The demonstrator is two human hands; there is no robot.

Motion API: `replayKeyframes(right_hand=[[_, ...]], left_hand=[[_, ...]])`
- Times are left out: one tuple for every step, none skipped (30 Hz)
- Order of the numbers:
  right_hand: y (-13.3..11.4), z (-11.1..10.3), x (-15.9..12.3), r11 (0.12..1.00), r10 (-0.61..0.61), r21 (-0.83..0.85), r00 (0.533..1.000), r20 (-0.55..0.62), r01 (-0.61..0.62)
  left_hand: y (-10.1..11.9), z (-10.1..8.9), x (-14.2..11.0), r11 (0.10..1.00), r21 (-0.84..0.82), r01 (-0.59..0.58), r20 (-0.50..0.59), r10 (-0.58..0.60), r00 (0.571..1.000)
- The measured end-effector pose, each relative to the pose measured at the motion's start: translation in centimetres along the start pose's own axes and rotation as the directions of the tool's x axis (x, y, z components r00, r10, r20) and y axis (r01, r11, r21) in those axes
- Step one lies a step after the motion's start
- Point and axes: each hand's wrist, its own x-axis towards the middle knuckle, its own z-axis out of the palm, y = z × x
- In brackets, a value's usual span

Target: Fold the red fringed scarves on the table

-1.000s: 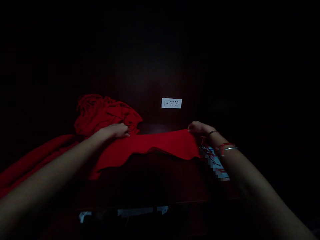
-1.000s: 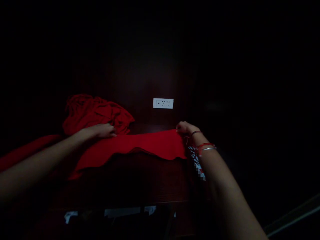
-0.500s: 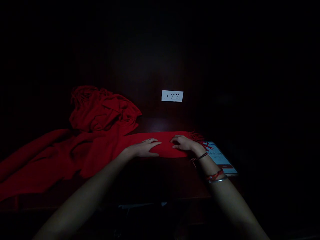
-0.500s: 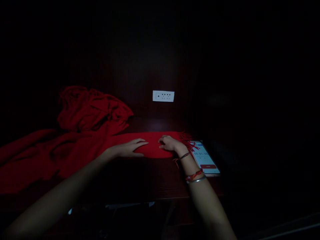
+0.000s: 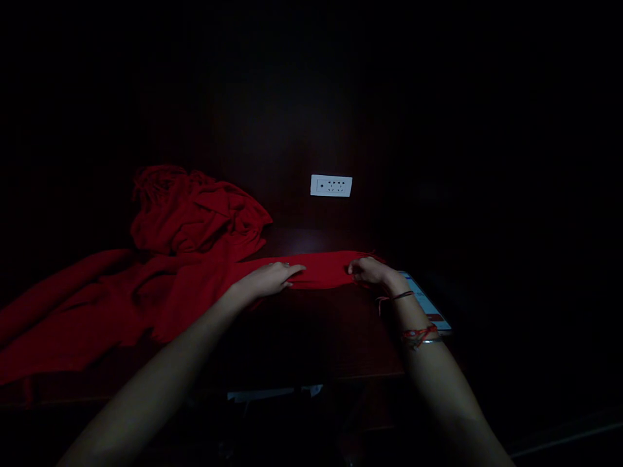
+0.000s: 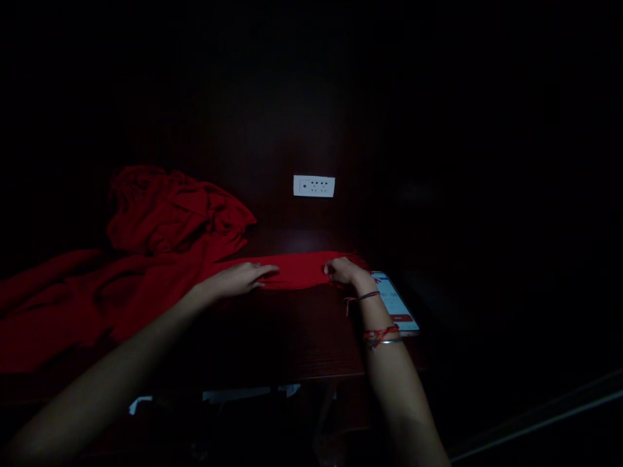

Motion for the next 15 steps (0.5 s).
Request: replayKeyframes(right_hand=[[0.2,0.0,0.1,1.0,-0.005,0.019,0.998,-0.058,0.006],[0.4,0.0,0.1,0.998,-0.013,0.055,0.995,-0.104,0.018],[0.5,0.0,0.0,0.994,-0.023,0.104,0.991,-0.129,0.037],[0.6,0.0,-0.1,0.986,-0.041,0.157,0.991,-0.129,0.061],[0.6,0.0,-0.2,0.975,-0.067,0.205,0.992,-0.11,0.089],[0.5,0.0,-0.3,0.964,-0.098,0.24,0.992,-0.081,0.115],[0.3,0.1,-0.4,0.957,-0.126,0.258,0.991,-0.052,0.135],[0.0,0.2,-0.4,0.955,-0.148,0.255,0.988,-0.033,0.152],[-0.3,0.3,-0.4,0.958,-0.164,0.233,0.986,-0.03,0.166],[-0.8,0.4,-0.4,0.963,-0.174,0.2,0.984,-0.04,0.178],[-1.2,0.4,-0.3,0.968,-0.184,0.162,0.981,-0.056,0.191],[-1.6,0.5,-0.2,0.97,-0.2,0.125,0.977,-0.077,0.209],[-2.0,0.5,-0.2,0.968,-0.224,0.089,0.969,-0.106,0.233],[-2.3,0.4,-0.1,0.964,-0.25,0.058,0.958,-0.141,0.26],[-2.5,0.4,-0.1,0.958,-0.276,0.034,0.944,-0.18,0.286]], left_hand=[[-0.4,0.1,0.1,1.0,-0.006,-0.002,0.007,0.002,1.0],[-0.8,0.1,0.2,1.0,-0.006,-0.001,0.016,0.002,1.0],[-1.1,0.2,0.3,1.0,-0.005,0.002,0.024,-0.002,1.0],[-1.5,0.2,0.3,1.0,-0.012,0.011,0.027,-0.011,1.0],[-1.8,0.2,0.3,1.0,-0.023,0.018,0.026,-0.017,1.0],[-2.1,0.3,0.3,0.999,-0.036,0.022,0.022,-0.021,1.0],[-2.3,0.3,0.3,0.998,-0.05,0.024,0.018,-0.023,1.0],[-2.5,0.2,0.2,0.998,-0.063,0.024,0.011,-0.023,1.0],[-2.6,0.2,0.2,0.997,-0.074,0.023,0.003,-0.023,1.0],[-2.7,0.2,0.1,0.996,-0.082,0.022,-0.004,-0.022,1.0],[-2.7,0.1,0.1,0.996,-0.088,0.022,-0.009,-0.023,1.0],[-2.7,0.0,0.0,0.995,-0.093,0.024,-0.013,-0.025,1.0],[-2.7,0.0,0.0,0.995,-0.096,0.028,-0.016,-0.03,0.999],[-2.8,-0.1,-0.1,0.995,-0.098,0.032,-0.018,-0.034,0.999],[-2.8,-0.2,-0.1,0.994,-0.099,0.037,-0.022,-0.039,0.999]])
